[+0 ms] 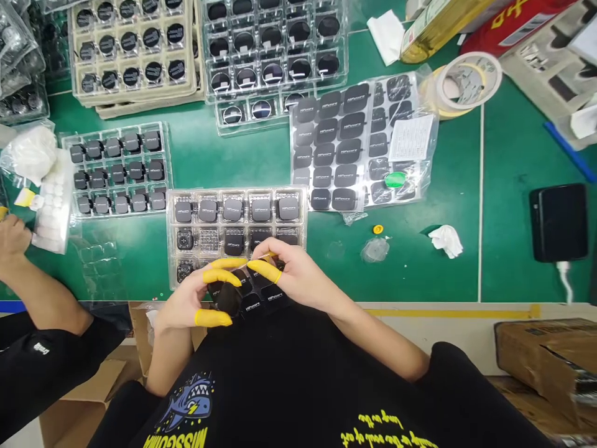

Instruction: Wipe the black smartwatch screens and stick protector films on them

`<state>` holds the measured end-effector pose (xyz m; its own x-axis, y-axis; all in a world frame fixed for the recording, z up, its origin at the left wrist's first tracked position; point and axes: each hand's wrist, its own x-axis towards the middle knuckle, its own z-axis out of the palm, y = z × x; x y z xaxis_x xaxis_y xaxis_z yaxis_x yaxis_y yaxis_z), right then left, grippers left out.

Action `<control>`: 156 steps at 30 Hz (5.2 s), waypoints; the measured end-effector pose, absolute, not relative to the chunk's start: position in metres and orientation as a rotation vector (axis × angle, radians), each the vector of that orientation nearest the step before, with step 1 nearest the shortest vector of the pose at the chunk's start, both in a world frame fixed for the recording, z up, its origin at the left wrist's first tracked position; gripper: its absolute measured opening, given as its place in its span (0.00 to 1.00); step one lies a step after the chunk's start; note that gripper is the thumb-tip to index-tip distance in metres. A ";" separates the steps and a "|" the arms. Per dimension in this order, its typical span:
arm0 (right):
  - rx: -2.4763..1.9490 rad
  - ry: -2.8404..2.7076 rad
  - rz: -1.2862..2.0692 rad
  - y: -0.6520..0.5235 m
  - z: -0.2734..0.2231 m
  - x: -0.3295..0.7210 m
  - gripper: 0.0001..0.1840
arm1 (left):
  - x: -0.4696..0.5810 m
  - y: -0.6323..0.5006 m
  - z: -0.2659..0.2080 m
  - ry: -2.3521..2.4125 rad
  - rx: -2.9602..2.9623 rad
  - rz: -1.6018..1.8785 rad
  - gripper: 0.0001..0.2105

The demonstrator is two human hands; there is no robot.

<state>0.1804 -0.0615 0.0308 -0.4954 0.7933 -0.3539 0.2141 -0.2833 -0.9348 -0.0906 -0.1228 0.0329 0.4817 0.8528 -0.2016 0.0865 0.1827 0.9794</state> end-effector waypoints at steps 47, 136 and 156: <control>-0.713 -2.360 0.737 -0.057 0.037 0.190 0.14 | -0.076 -0.141 0.042 1.014 1.420 0.862 0.28; -0.966 -1.947 1.523 -0.035 0.092 0.146 0.07 | -0.064 -0.128 -0.022 1.047 1.422 1.350 0.39; -0.940 -1.978 1.497 -0.034 0.095 0.146 0.06 | -0.064 -0.125 -0.016 1.071 1.452 1.382 0.37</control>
